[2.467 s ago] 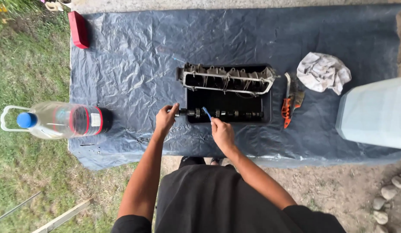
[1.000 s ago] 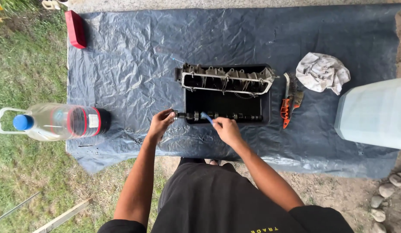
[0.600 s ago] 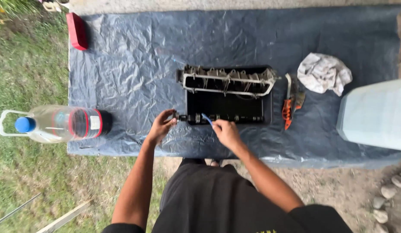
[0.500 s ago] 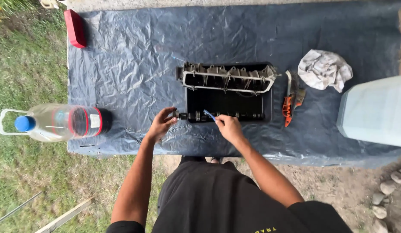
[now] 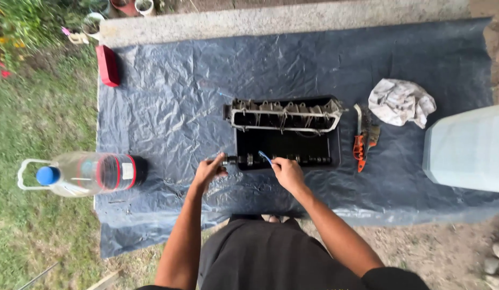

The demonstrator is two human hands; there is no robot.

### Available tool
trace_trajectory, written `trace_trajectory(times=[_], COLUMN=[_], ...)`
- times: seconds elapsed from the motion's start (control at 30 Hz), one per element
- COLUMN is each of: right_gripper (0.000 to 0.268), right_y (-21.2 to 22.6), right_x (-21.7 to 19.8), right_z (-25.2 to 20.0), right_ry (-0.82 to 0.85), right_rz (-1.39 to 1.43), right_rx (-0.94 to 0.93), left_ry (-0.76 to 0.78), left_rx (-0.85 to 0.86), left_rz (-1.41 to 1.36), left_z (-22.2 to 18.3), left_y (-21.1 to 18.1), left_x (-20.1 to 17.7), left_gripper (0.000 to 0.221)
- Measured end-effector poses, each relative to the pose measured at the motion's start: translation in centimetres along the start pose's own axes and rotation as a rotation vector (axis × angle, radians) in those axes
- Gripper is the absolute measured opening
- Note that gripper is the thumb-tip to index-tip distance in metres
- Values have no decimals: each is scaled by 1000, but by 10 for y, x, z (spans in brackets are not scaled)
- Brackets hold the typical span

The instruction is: Cleaning an engine camshaft by scrubbing it with a brush and cleaning solution in a tray.

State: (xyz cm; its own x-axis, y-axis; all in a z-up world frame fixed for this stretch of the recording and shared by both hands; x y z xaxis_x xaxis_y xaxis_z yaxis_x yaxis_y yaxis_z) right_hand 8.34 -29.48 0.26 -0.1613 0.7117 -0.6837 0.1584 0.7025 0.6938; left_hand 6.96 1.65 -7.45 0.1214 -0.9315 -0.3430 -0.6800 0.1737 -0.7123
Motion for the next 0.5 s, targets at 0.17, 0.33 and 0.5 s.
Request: trace_trajectory(times=[0.17,0.33,0.5], right_gripper=[19,18,16], right_y=[24,-1,41], right_x=[-2,23,43], right_z=[-5,-1,-63], right_ry=[47,-9,60], right_rz=[65,46,245], right_rx=[-1,36,-9], left_ry=[89,195,229], left_rx=[3,108,178], left_rz=[-117,-172,-158], left_z=[17,-12,-25], left_y=[23,-4,-15], left_x=[13,5,11], left_gripper=[66,69,67])
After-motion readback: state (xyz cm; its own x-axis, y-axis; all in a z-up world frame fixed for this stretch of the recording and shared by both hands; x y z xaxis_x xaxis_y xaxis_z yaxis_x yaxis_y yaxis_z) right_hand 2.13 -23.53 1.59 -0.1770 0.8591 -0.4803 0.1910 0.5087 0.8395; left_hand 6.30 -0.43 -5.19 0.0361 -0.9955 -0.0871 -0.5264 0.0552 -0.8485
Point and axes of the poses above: each hand's wrist, its own z-axis towards the middle knuckle, its own x-axis out of the palm, y = z × x, the point moved 8 cm from there along z, towards the middle knuckle, and after that the axes turned 8 degrees about -y, right-handed, at the moved point
